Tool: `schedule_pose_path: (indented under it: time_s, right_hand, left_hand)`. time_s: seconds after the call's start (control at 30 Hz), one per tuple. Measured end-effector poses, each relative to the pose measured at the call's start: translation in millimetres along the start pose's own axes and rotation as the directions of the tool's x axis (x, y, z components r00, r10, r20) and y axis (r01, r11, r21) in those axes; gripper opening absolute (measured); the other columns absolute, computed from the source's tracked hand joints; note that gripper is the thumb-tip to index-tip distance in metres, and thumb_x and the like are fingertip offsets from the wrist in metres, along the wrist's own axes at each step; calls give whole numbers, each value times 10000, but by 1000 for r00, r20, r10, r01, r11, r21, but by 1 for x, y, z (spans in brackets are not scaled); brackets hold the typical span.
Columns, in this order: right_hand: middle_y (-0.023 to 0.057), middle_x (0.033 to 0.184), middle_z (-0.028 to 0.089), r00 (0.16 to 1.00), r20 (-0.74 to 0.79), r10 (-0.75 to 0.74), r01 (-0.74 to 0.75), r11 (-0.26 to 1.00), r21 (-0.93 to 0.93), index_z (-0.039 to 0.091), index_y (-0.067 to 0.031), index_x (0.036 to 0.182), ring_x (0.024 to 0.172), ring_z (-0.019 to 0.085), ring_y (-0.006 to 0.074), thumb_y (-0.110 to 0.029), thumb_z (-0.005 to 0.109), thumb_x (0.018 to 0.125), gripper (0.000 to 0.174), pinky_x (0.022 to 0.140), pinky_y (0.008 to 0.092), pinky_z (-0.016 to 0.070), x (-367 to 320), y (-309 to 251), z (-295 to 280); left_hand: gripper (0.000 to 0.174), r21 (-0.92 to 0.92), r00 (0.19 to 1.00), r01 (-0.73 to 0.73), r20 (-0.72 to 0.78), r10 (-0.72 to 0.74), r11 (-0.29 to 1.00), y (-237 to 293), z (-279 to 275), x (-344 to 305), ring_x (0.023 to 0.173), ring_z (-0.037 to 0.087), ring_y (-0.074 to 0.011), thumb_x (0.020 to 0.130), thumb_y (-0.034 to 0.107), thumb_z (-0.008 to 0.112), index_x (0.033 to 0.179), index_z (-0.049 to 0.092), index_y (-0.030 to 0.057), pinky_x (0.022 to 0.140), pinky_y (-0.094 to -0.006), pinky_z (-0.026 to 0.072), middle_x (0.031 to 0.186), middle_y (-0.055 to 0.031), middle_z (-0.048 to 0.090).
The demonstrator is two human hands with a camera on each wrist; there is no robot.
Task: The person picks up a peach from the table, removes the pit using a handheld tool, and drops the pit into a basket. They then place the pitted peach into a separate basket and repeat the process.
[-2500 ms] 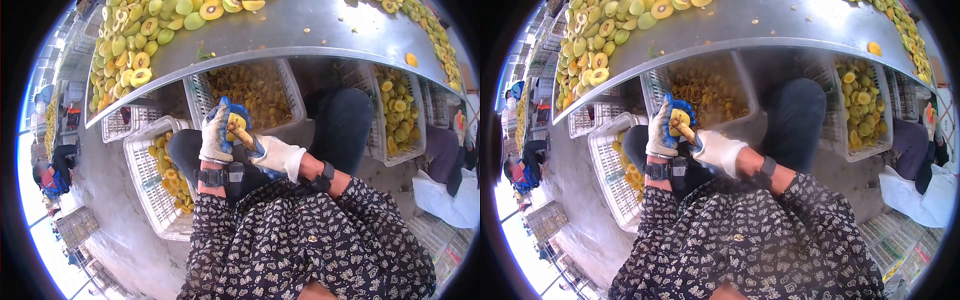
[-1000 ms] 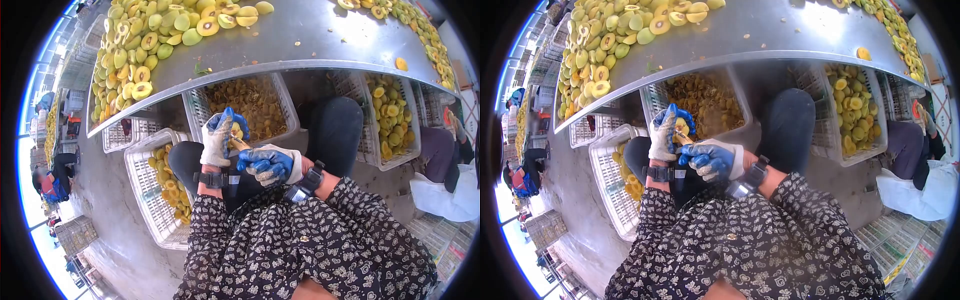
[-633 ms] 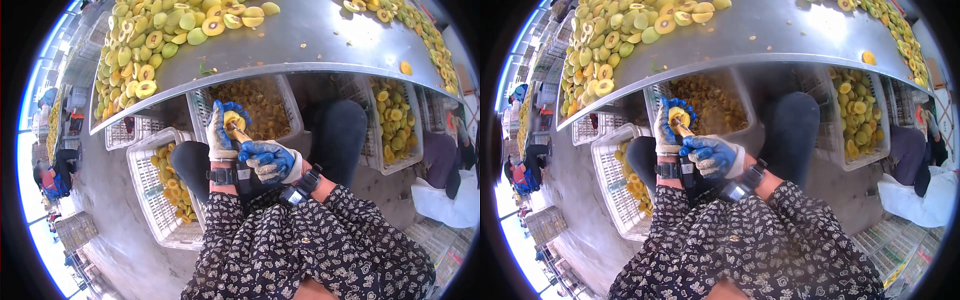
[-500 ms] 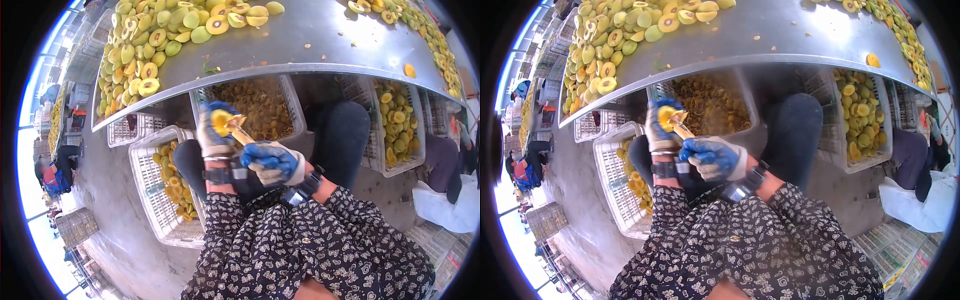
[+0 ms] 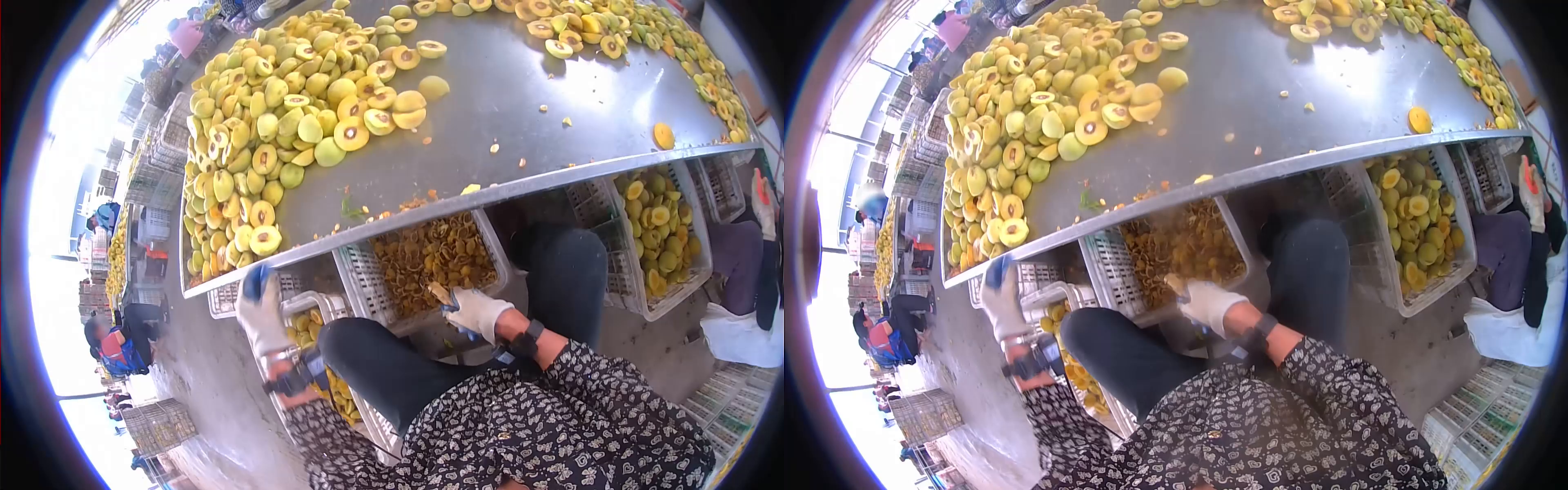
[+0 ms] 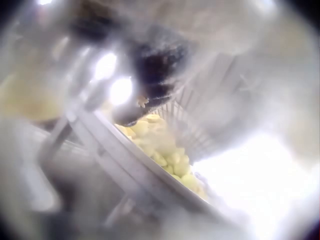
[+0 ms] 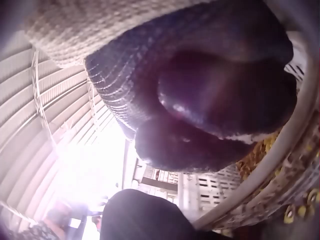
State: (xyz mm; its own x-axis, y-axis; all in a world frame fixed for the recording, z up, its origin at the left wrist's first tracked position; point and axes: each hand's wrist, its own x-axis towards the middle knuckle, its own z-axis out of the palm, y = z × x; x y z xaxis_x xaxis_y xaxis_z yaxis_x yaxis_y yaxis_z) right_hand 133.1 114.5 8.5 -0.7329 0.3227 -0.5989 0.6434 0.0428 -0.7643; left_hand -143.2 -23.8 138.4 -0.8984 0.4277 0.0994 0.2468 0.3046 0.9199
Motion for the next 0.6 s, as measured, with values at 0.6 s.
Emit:
schedule_pose_path:
  time_s: [0.6]
  right_hand:
    - [135,655,605,996,-87,-2,21,976,218,540,1,907,545,595,240,-281,582,855,290,506,367,463,-15,-17,-24]
  left_hand:
    - [384,630,800,-507,599,48,589,42,196,102,906,607,-310,700,250,721,999,605,38,809,-366,469,921,-163,645]
